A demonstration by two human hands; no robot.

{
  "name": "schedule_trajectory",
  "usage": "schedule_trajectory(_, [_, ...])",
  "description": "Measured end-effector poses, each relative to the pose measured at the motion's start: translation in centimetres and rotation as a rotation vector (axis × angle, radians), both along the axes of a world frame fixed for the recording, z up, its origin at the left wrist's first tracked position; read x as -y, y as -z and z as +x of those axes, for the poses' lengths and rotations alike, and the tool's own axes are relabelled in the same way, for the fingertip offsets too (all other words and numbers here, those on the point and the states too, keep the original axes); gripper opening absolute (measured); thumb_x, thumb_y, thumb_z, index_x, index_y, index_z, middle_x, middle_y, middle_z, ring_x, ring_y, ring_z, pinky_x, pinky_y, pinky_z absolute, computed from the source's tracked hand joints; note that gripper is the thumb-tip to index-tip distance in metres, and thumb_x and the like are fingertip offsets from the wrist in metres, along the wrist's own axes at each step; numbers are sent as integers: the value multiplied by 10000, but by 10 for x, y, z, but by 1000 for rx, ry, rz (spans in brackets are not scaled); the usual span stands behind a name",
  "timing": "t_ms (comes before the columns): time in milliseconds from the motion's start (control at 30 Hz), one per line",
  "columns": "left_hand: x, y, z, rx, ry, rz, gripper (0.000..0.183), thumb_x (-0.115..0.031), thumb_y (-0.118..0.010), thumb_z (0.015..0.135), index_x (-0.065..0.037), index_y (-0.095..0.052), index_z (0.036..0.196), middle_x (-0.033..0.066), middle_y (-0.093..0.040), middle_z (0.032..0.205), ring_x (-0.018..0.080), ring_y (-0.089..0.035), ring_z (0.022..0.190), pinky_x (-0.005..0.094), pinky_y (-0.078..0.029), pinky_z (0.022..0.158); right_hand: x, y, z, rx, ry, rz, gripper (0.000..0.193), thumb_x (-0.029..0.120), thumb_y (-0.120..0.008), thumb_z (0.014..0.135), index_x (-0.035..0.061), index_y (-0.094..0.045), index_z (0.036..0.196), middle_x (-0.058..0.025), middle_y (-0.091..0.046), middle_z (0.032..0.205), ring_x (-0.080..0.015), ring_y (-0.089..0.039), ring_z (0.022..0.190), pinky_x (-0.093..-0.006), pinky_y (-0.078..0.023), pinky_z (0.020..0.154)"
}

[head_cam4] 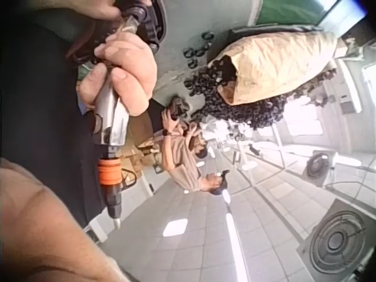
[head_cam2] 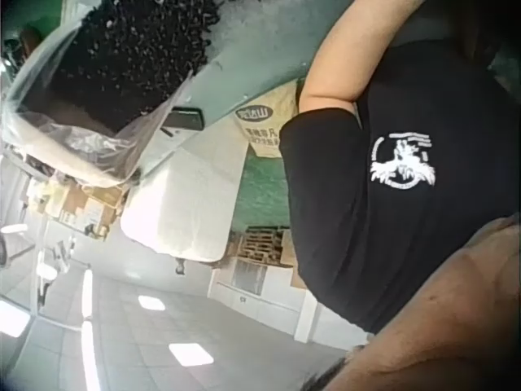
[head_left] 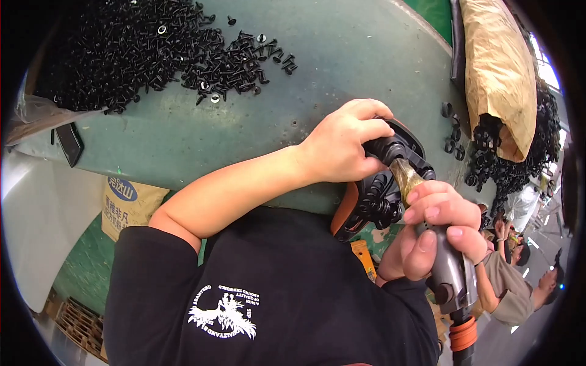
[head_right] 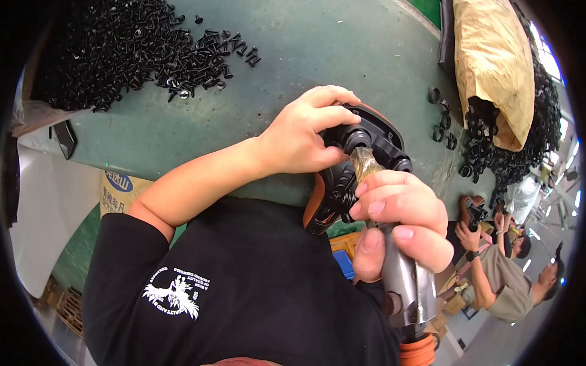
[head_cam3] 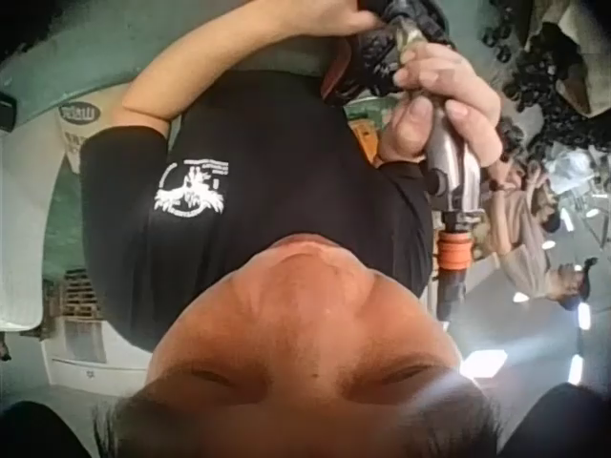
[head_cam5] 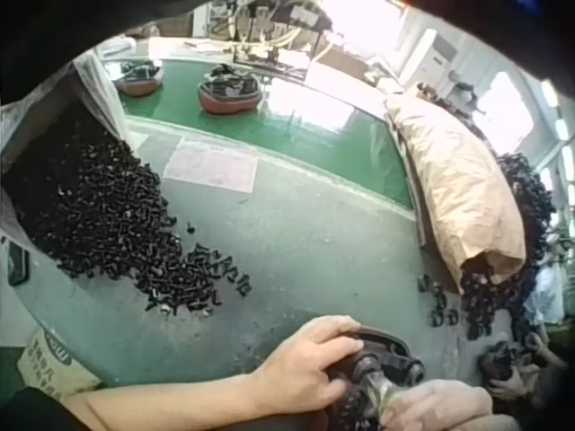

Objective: The person is assembling bicycle seats by attaching components and securing them with screws using a pneumatic screwdriver on a factory assembly line.

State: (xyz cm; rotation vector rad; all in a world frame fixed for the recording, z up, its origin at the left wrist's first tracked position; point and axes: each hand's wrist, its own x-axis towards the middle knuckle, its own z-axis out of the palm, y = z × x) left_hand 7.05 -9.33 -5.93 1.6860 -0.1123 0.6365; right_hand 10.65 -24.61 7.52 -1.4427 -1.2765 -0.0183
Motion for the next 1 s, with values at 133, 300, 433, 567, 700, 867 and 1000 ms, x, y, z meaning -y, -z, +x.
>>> schedule_trajectory(133, [-1,4,2,23,-6,-7,449,-84,-876,669,-53,-738,1096,140,-678,1278,344,-657,1194,429,-559,1005,-7,2,5,-41,7,-24,275,31,-654,960,79,-454,1144,-148,-614,933,-221,-637,685,-446,-603,684])
schedule_trajectory(300, [0,4,1,17,-16,-62,367,-107,-859,680,-40,-720,1013,130,-682,1206,360,-656,1168,443,-547,1018,-21,4,12,-314,114,22,250,9,-647,962,95,-455,1096,-154,-637,946,-257,-649,707,-467,-585,767])
schedule_trajectory(433, [-4,-1,-2,48,-2,30,394,-109,-862,674,-32,-707,1028,134,-677,1212,370,-644,1178,449,-535,1031,-21,-5,3,-356,102,-32,307,39,-689,950,94,-479,1167,-262,-656,1176,-240,-663,787,-450,-575,818])
schedule_trajectory(567, [9,-15,-31,-93,-169,135,514,-167,-925,676,-47,-702,1124,160,-653,1296,387,-612,1219,477,-507,1045,2,-27,-4,-260,-11,142,341,67,-704,931,98,-494,1199,-221,-646,1165,-211,-666,701,-417,-590,719])
schedule_trajectory(700, [-26,-41,-69,-161,99,211,466,-207,-936,728,-47,-734,1116,166,-667,1271,347,-619,1193,452,-521,997,33,-35,3,-272,-183,276,347,54,-706,925,103,-519,1212,-137,-645,1105,-166,-673,661,-353,-595,642])
schedule_trajectory(867, [-99,-22,-32,-303,-451,869,148,-110,-809,825,-62,-713,927,95,-673,955,331,-634,922,433,-536,838,53,-33,3,-337,-144,306,360,28,-679,941,106,-497,1242,-156,-639,1103,-194,-682,737,-395,-588,694])
schedule_trajectory(1000, [-118,-21,-20,-228,-303,998,126,-62,-794,803,-72,-701,887,77,-663,944,322,-622,901,430,-537,830,80,-35,6,-287,-155,297,375,22,-697,933,105,-505,1244,-159,-649,1115,-190,-691,744,-386,-603,694])
